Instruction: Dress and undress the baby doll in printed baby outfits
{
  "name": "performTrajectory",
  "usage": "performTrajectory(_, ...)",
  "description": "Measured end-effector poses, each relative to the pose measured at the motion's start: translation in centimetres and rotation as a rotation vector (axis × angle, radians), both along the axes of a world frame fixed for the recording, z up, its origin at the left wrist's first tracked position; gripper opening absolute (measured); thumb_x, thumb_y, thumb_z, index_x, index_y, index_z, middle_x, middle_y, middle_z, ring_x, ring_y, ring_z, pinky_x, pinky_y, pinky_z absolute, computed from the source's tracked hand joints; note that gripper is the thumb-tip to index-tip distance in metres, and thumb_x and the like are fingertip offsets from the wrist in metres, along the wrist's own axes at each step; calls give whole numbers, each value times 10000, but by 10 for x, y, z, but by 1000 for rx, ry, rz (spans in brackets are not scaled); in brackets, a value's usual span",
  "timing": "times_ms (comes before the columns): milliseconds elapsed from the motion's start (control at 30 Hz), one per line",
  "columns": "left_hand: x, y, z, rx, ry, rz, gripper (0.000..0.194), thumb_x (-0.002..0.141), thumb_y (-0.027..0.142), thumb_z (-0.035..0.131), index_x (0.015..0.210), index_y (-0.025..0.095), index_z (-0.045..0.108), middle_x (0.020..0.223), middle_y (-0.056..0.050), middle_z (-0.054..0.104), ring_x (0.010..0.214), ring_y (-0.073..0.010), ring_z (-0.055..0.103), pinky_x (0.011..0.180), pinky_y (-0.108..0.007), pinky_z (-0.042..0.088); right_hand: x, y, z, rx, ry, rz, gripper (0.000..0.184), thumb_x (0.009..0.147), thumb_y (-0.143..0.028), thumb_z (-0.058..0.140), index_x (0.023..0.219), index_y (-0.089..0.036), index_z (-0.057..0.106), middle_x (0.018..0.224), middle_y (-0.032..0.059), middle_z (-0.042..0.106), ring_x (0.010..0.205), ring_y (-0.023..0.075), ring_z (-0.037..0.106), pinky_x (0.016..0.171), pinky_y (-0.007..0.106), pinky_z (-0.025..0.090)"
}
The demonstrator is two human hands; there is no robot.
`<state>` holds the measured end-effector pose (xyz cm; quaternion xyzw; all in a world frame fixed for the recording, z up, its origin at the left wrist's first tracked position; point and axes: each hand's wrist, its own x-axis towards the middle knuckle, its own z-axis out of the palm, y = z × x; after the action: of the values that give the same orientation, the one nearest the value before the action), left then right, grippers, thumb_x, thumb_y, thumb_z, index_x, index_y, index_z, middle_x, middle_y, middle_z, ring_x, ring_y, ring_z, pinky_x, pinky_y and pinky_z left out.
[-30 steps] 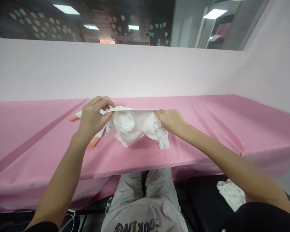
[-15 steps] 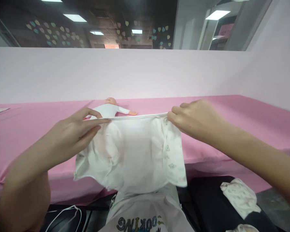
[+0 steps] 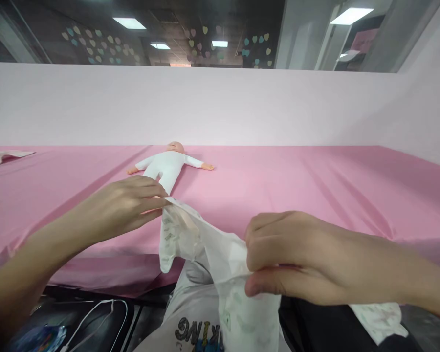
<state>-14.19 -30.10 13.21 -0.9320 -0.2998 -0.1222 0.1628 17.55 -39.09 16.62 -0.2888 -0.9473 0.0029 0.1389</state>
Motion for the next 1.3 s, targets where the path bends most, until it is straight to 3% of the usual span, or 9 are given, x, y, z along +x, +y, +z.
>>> performTrajectory(100, 0, -7, 8, -85, -39, -67, 281, 893, 278, 452, 795, 222, 709, 847, -50, 666, 818, -171, 605, 780, -318, 471, 1, 10, -3, -232, 100, 113, 316, 939, -387, 450, 725, -235, 625, 567, -19, 526, 573, 109, 514, 565, 241, 428)
performTrajectory(200, 2, -14, 12, -250, -105, -137, 254, 869, 363, 512, 799, 222, 711, 932, -56, 662, 820, -159, 609, 744, -286, 468, 0, 15, -5, -333, 191, 185, 273, 919, -420, 488, 804, -231, 649, 523, -46, 480, 509, 78, 469, 525, 218, 391)
performTrajectory(333, 12, -16, 7, -327, -268, -128, 256, 835, 423, 569, 763, 200, 674, 845, -38, 651, 712, -130, 588, 650, -256, 440, -8, 18, -8, -107, 157, 168, 240, 925, -388, 488, 842, -248, 665, 514, -46, 440, 471, 80, 411, 472, 230, 330)
performTrajectory(467, 26, -17, 1, -319, -360, -58, 333, 861, 404, 548, 622, 176, 504, 535, 44, 447, 486, -76, 396, 471, -228, 298, -15, 26, -21, 206, 46, -64, 319, 957, -370, 409, 791, -240, 649, 681, -6, 537, 447, 72, 378, 456, 264, 308)
performTrajectory(567, 30, -21, 1, -337, -412, -67, 419, 863, 387, 550, 560, 185, 343, 495, 61, 316, 454, -64, 285, 435, -233, 229, -15, 30, -33, 318, 6, -175, 328, 968, -346, 364, 848, -248, 654, 868, 30, 604, 504, 87, 448, 488, 284, 333)
performTrajectory(667, 29, -25, 3, -392, -371, -105, 405, 858, 394, 558, 567, 182, 372, 507, 57, 326, 459, -65, 301, 444, -231, 244, -17, 30, -38, 400, -16, -202, 332, 967, -305, 352, 853, -248, 658, 957, 55, 621, 587, 118, 501, 507, 297, 348)
performTrajectory(833, 24, -22, 2, -363, -146, -110, 205, 862, 371, 564, 777, 199, 634, 683, 22, 504, 525, -71, 439, 523, -227, 325, -22, 31, -35, 461, -122, -115, 346, 952, -213, 373, 736, -221, 642, 846, 68, 642, 727, 179, 514, 580, 314, 381)
performTrajectory(1000, 25, -16, -1, -384, -77, -120, 180, 898, 273, 515, 931, 245, 689, 815, 6, 567, 537, -59, 475, 535, -209, 348, -18, 39, -42, 475, -252, -76, 276, 891, -121, 460, 687, -206, 626, 633, 43, 562, 662, 168, 450, 573, 303, 347)
performTrajectory(1300, 29, -20, 13, -567, 86, -395, 545, 830, -7, 448, 1022, 441, 691, 700, 13, 483, 598, -87, 463, 576, -177, 390, -17, 39, -40, 443, -276, -101, 175, 766, -131, 614, 608, -201, 586, 615, 44, 503, 659, 164, 401, 516, 294, 247)
